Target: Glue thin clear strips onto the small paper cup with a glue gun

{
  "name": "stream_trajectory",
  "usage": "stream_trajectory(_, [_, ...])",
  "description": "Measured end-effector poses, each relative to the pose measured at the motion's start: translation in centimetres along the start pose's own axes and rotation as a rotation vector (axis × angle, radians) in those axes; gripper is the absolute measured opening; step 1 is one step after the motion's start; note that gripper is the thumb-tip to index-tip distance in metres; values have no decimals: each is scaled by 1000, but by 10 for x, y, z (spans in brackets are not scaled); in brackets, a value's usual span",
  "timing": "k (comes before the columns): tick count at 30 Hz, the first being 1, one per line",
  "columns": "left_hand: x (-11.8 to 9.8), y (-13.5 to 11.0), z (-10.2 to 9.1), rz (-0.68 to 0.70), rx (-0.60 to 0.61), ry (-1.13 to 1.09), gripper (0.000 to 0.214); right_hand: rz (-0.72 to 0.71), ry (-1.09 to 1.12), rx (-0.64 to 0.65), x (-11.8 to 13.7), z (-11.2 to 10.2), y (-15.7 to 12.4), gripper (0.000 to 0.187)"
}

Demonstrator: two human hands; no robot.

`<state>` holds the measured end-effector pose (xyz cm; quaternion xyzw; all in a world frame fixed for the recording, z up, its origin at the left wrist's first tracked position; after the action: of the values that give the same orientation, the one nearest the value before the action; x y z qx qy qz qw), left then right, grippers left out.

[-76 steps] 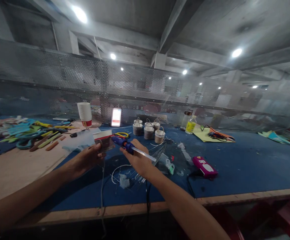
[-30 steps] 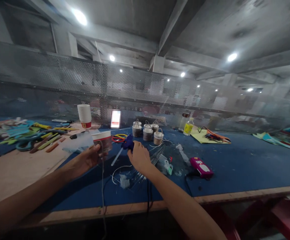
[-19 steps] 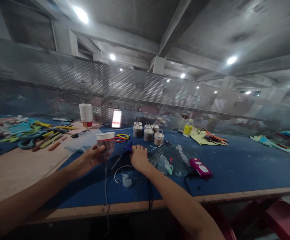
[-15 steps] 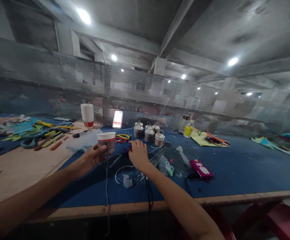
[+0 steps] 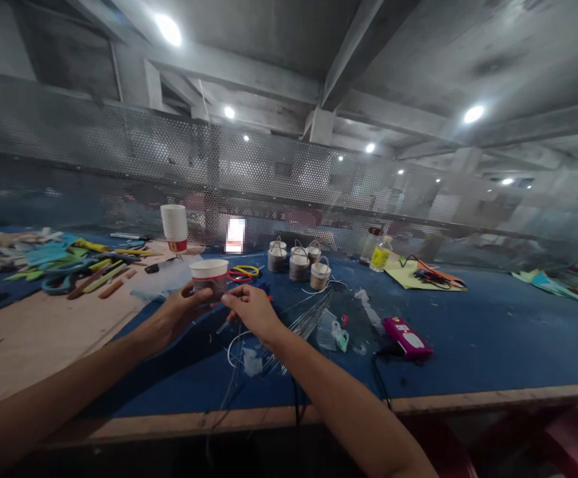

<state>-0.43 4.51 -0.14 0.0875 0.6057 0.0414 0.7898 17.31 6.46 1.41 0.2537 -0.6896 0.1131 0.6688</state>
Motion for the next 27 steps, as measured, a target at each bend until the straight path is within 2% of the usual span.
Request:
stream_trajectory(5, [5,0,1,-44,29,11,53,-157,-132,-76,6,-10,0,25])
stream_trajectory(10, [2,-4,8,-79,78,-1,59,-247,-196,-182,12,-19,-3,25])
stream_trajectory(17, [1,-7,13,-100,123,-17,59,-253,-169,-221,16,-21,-5,25])
stream_trajectory(27, [7,-4,8,-96,110,-16,56,-270,-198,-249,15,-23,-5,29])
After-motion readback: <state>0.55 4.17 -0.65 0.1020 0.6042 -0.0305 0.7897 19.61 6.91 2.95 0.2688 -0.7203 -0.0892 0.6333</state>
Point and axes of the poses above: each hand's wrist, its own y-axis towards the middle knuckle, its own z-axis out of the palm, x = y × z, the point moved 4 cm from there along y, towards the middle knuckle, and after that the axes turned 6 degrees about x, right-handed, at the moved point
